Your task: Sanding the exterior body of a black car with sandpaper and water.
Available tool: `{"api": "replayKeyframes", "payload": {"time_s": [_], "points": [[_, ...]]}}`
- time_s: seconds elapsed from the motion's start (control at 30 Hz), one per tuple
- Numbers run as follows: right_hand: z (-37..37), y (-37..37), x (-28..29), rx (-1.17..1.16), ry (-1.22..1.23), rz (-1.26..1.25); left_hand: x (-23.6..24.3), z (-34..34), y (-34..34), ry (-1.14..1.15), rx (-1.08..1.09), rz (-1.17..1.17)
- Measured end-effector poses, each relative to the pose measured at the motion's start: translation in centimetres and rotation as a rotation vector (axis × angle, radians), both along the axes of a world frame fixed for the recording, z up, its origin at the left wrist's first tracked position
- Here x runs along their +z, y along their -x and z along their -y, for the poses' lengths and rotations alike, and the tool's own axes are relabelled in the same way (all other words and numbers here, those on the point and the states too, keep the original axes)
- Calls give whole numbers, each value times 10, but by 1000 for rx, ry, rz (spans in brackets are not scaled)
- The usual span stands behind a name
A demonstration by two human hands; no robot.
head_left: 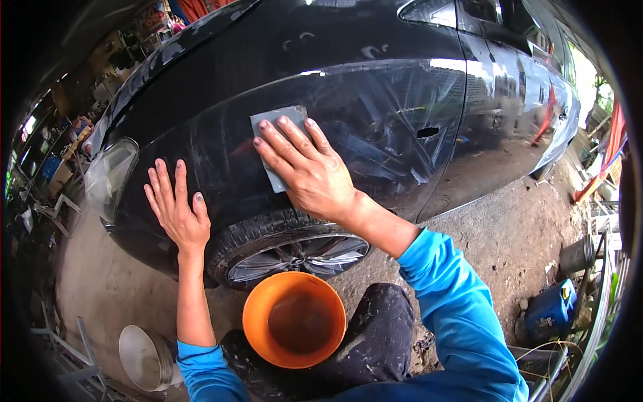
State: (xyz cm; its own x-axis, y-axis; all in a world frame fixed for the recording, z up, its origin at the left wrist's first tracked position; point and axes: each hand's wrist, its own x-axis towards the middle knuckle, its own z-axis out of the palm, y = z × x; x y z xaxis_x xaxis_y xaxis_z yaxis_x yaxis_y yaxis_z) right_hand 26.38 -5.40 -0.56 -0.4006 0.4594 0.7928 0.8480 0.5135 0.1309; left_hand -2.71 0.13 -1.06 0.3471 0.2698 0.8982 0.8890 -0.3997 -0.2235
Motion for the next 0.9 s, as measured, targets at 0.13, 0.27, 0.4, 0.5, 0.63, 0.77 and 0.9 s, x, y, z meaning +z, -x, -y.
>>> {"api": "replayKeyframes", "payload": {"time_s": [0.13,0.27,0.4,0.5,0.63,0.77,0.9], "points": [[27,-67,-44,-132,8,151,-3,2,1,12,14,5],[36,-73,-72,-155,-15,81,4,6,-15,1,5,32],[-4,72,20,12,-1,148,1,4,-10,63,-52,53],[-5,88,18,147,115,69,0,10,11,139,-100,66],[67,73,-21,584,555,-541,-22,73,1,399,-661,479],[106,97,-133,561,1305,-1113,-149,151,-1,1227,-1216,1412],[112,146,-264,524,1634,-1463,-259,216,41,1172,-683,1897]]}}
